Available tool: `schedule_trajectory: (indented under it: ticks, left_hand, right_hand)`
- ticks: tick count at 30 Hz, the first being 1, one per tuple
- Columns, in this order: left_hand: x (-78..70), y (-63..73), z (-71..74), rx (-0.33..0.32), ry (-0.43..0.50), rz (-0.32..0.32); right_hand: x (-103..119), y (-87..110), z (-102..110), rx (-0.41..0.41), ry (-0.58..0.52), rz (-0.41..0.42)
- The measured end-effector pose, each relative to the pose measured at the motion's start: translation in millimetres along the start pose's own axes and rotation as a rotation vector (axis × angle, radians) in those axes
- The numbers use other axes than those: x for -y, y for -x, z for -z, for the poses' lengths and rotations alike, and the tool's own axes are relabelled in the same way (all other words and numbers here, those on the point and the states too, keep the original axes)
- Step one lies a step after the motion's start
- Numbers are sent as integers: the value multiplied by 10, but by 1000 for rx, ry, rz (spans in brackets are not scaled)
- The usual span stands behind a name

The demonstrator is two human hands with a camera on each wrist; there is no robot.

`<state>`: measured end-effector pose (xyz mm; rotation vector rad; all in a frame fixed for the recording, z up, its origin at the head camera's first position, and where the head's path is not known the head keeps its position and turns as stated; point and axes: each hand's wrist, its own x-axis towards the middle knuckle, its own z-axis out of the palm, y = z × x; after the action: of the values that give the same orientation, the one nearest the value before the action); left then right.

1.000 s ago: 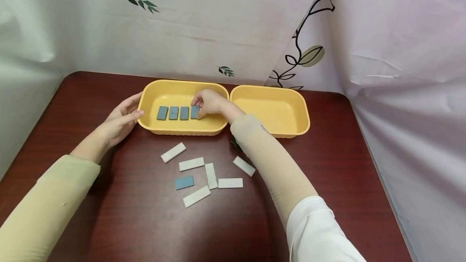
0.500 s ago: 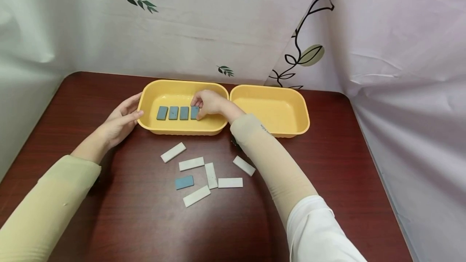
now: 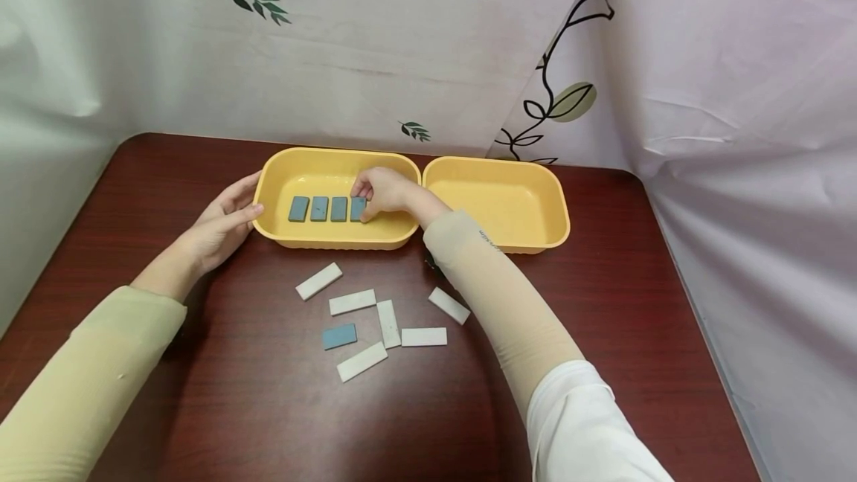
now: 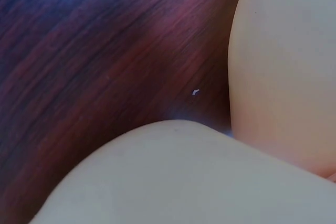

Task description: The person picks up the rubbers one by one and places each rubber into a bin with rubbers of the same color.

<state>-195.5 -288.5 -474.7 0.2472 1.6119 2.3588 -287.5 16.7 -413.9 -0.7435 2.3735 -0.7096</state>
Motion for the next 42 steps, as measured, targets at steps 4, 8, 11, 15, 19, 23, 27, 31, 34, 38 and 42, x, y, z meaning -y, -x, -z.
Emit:
schedule_trajectory:
  ticks: [4,8,11,15,19,23,27,31,34,38,42]
  left_hand:
    - [3,3,-5,3,7,-3]
    - [4,6,-11,6,9,-4]
    - [5,6,-13,5,5,-4]
    - [4,3,-8,-1,0,1]
    - [2,2,-5,-1,1,2]
    - [-1,1,-6,3,7,-2]
    - [-5,0,-9,1,10,0]
    - [-11,-1,-11,-2,5,3]
    - [-15,-1,-12,-2,4,3]
    - [-16,5,-14,-2,6,4]
    - [-16,10,-14,-1,3,4]
  right_hand:
    - [-6,4,-5,-2,-5,0]
    - [-3,4,-7,0,-10,-4]
    - [1,6,-6,2,-12,-7]
    - [0,8,-4,2,-8,-11]
    - [-2,8,-7,2,-6,-9]
    - [-5,7,-9,2,-6,-6]
    - [-2,2,1,7,-4,-5]
    - [6,-8,21,13,4,-5]
    - [14,-9,36,10,4,-7]
    - [25,13,50,1,7,-13]
    - [42,56,68,-11,8,-1]
